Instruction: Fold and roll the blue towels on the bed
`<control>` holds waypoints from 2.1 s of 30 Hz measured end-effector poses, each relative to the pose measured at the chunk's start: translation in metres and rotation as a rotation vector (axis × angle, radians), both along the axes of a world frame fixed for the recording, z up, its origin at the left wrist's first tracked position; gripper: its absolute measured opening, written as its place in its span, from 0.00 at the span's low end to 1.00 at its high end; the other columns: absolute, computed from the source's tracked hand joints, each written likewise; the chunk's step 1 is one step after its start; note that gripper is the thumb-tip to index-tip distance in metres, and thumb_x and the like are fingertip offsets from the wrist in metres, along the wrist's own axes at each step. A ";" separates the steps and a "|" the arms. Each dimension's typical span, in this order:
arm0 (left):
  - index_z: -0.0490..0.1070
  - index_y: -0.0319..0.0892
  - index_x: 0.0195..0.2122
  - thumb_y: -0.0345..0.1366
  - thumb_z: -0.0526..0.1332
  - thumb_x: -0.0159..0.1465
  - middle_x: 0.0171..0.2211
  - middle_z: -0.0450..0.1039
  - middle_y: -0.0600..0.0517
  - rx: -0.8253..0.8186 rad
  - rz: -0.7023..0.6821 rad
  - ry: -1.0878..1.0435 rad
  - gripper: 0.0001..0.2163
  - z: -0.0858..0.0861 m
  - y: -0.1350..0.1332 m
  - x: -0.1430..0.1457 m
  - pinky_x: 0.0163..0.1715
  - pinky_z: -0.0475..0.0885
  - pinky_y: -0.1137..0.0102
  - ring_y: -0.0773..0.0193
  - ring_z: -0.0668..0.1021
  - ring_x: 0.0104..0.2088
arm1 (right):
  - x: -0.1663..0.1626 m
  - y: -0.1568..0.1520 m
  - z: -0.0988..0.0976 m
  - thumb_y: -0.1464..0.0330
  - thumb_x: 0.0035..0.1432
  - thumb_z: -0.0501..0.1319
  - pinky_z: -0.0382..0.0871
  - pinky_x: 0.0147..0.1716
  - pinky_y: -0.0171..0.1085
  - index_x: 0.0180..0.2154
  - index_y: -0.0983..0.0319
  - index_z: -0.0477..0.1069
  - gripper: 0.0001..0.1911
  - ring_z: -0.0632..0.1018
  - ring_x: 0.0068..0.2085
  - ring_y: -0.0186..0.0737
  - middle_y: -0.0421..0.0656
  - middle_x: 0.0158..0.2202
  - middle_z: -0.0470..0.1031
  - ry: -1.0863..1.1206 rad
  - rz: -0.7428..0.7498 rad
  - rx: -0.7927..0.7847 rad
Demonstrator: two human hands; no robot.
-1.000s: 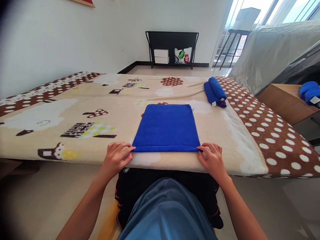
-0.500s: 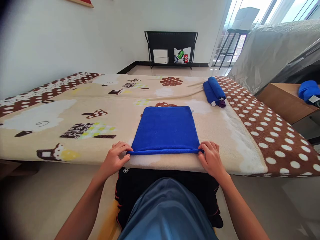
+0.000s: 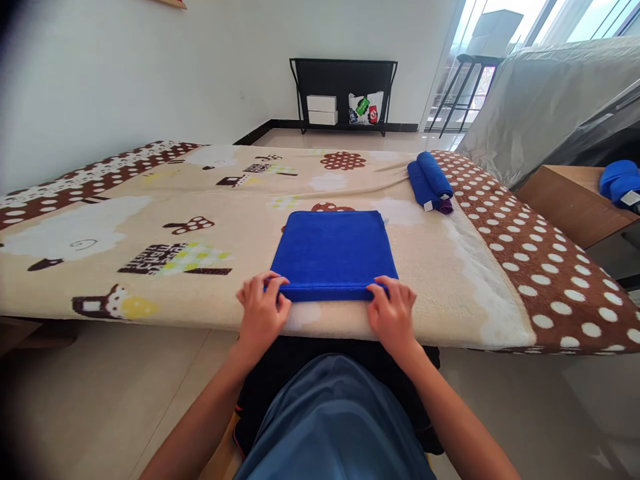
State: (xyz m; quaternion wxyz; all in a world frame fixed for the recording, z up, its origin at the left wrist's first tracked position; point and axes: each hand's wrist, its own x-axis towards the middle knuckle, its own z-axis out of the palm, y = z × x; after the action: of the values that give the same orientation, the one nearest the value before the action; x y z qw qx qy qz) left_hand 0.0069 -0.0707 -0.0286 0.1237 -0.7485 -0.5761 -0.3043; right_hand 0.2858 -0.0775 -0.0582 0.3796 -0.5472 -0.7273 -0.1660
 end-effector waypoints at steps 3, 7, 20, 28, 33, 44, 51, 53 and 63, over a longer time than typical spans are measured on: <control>0.71 0.41 0.52 0.25 0.53 0.68 0.53 0.74 0.42 0.069 -0.315 0.019 0.15 -0.011 -0.004 0.037 0.55 0.70 0.54 0.52 0.75 0.55 | -0.032 -0.003 0.001 0.75 0.64 0.56 0.59 0.54 0.43 0.49 0.58 0.74 0.15 0.75 0.51 0.40 0.43 0.49 0.78 -0.013 0.209 -0.022; 0.65 0.41 0.63 0.24 0.48 0.69 0.60 0.73 0.44 0.057 -0.498 0.038 0.23 -0.026 -0.004 0.048 0.62 0.68 0.55 0.57 0.71 0.64 | -0.042 -0.004 0.002 0.72 0.68 0.54 0.59 0.57 0.43 0.55 0.58 0.73 0.17 0.75 0.54 0.39 0.43 0.53 0.78 -0.050 0.289 -0.105; 0.65 0.43 0.64 0.28 0.55 0.69 0.59 0.74 0.46 0.127 -0.248 0.039 0.22 -0.028 -0.011 -0.004 0.67 0.59 0.48 0.53 0.74 0.62 | 0.007 -0.011 -0.005 0.69 0.69 0.56 0.57 0.61 0.49 0.54 0.60 0.74 0.15 0.77 0.55 0.44 0.45 0.53 0.78 -0.020 0.061 -0.045; 0.66 0.39 0.64 0.29 0.52 0.71 0.60 0.73 0.44 0.042 -0.431 0.031 0.20 -0.024 0.002 0.052 0.62 0.68 0.55 0.56 0.73 0.63 | -0.044 0.000 0.004 0.71 0.70 0.52 0.63 0.63 0.45 0.60 0.60 0.70 0.20 0.73 0.62 0.40 0.44 0.60 0.72 -0.042 0.291 -0.177; 0.70 0.39 0.60 0.31 0.54 0.71 0.58 0.75 0.44 0.085 -0.231 0.020 0.17 -0.028 0.010 0.005 0.61 0.67 0.55 0.55 0.75 0.60 | 0.000 0.002 -0.002 0.66 0.71 0.53 0.61 0.63 0.46 0.59 0.62 0.71 0.19 0.74 0.60 0.42 0.46 0.58 0.74 -0.054 0.095 -0.157; 0.70 0.38 0.60 0.30 0.51 0.71 0.59 0.73 0.44 0.032 -0.332 0.072 0.18 -0.019 0.004 0.045 0.63 0.62 0.56 0.56 0.73 0.62 | -0.050 -0.002 0.008 0.69 0.71 0.51 0.55 0.65 0.47 0.57 0.62 0.72 0.18 0.74 0.61 0.43 0.46 0.58 0.74 -0.031 0.172 -0.186; 0.69 0.40 0.62 0.35 0.51 0.73 0.62 0.70 0.46 -0.052 -0.257 0.074 0.18 -0.020 0.012 0.036 0.62 0.63 0.57 0.57 0.71 0.64 | -0.032 0.008 0.005 0.68 0.72 0.50 0.57 0.64 0.46 0.60 0.62 0.70 0.20 0.72 0.63 0.42 0.46 0.61 0.72 -0.048 0.132 -0.223; 0.69 0.42 0.61 0.35 0.51 0.73 0.62 0.71 0.46 -0.033 -0.195 0.074 0.18 -0.022 0.013 0.010 0.62 0.61 0.56 0.56 0.72 0.64 | -0.007 0.007 0.002 0.67 0.72 0.50 0.58 0.63 0.46 0.59 0.62 0.70 0.20 0.72 0.62 0.42 0.46 0.60 0.72 -0.057 0.065 -0.205; 0.71 0.44 0.60 0.32 0.53 0.72 0.59 0.74 0.45 0.068 -0.036 0.035 0.17 -0.035 0.010 -0.064 0.61 0.57 0.52 0.51 0.73 0.62 | 0.041 0.001 -0.008 0.67 0.70 0.52 0.61 0.59 0.47 0.59 0.61 0.70 0.19 0.73 0.61 0.46 0.45 0.60 0.72 -0.076 -0.045 -0.153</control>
State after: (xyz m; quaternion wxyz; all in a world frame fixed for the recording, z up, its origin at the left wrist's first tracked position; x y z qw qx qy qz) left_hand -0.0575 -0.0612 -0.0633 0.1536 -0.7594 -0.5496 -0.3125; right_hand 0.3266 -0.0769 -0.0663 0.3052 -0.5842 -0.7390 -0.1392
